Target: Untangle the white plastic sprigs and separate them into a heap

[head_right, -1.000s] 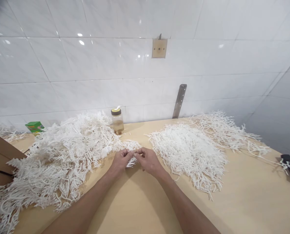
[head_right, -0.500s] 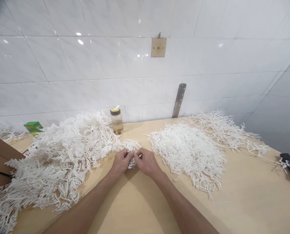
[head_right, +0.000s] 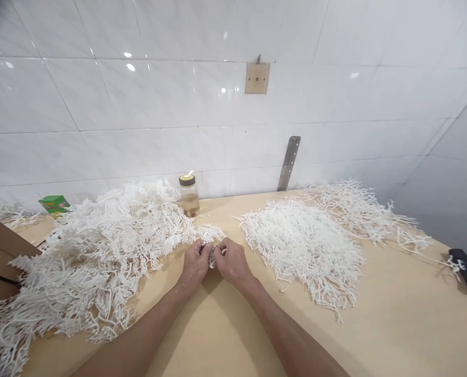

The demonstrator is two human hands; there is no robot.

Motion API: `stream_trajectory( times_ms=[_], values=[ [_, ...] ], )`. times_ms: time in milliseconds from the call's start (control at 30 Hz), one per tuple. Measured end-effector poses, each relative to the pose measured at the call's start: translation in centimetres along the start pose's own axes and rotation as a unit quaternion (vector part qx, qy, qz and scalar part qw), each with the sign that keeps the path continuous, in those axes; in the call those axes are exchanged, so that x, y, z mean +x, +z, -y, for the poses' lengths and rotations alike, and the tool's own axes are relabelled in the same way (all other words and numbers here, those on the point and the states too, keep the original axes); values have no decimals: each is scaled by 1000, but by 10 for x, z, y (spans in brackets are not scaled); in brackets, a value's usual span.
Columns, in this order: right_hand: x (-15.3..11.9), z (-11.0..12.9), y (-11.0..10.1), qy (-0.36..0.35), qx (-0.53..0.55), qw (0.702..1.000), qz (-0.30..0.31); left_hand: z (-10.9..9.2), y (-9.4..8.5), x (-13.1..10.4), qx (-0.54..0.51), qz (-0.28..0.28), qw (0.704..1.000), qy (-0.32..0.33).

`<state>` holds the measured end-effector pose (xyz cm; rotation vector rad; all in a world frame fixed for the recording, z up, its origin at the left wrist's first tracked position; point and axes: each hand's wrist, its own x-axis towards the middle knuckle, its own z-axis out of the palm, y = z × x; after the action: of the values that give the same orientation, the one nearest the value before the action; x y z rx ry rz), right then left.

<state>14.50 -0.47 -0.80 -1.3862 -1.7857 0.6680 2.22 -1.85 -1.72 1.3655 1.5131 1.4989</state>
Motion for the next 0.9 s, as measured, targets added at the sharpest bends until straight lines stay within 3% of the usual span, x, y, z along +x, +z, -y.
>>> stream_trajectory(
  times_ms=[100, 167, 300, 467, 567, 633, 700, 800, 900],
  values=[
    [4, -6, -3, -28, -57, 996, -60, -3, 0, -3, -16, 1, 1000, 25],
    [7, -10, -10, -14, -63, 994, -84, -4, 2, -6, -46, 30, 998, 27],
    [15, -20, -34, 27, -44, 990, -135, -6, 3, -6, -91, 93, 991, -27],
    [26, -42, -70, 78, -117, 962, -232, -6, -2, 0, -120, 109, 984, -76],
    [25, -43, -77, 53, -154, 951, -262, -6, -4, 1, -134, 110, 980, -95],
    [20, -32, -70, -5, -116, 968, -224, -5, -3, 2, -141, 114, 979, -94],
    [13, -17, -59, -47, -32, 992, -113, -5, -3, 2, -144, 121, 979, -84],
    [3, 2, -42, -14, 56, 997, 55, -4, -3, 3, -146, 121, 979, -74],
    [-2, 7, -34, 14, 116, 987, 108, -4, -4, 4, -154, 112, 979, -72]
  ],
)
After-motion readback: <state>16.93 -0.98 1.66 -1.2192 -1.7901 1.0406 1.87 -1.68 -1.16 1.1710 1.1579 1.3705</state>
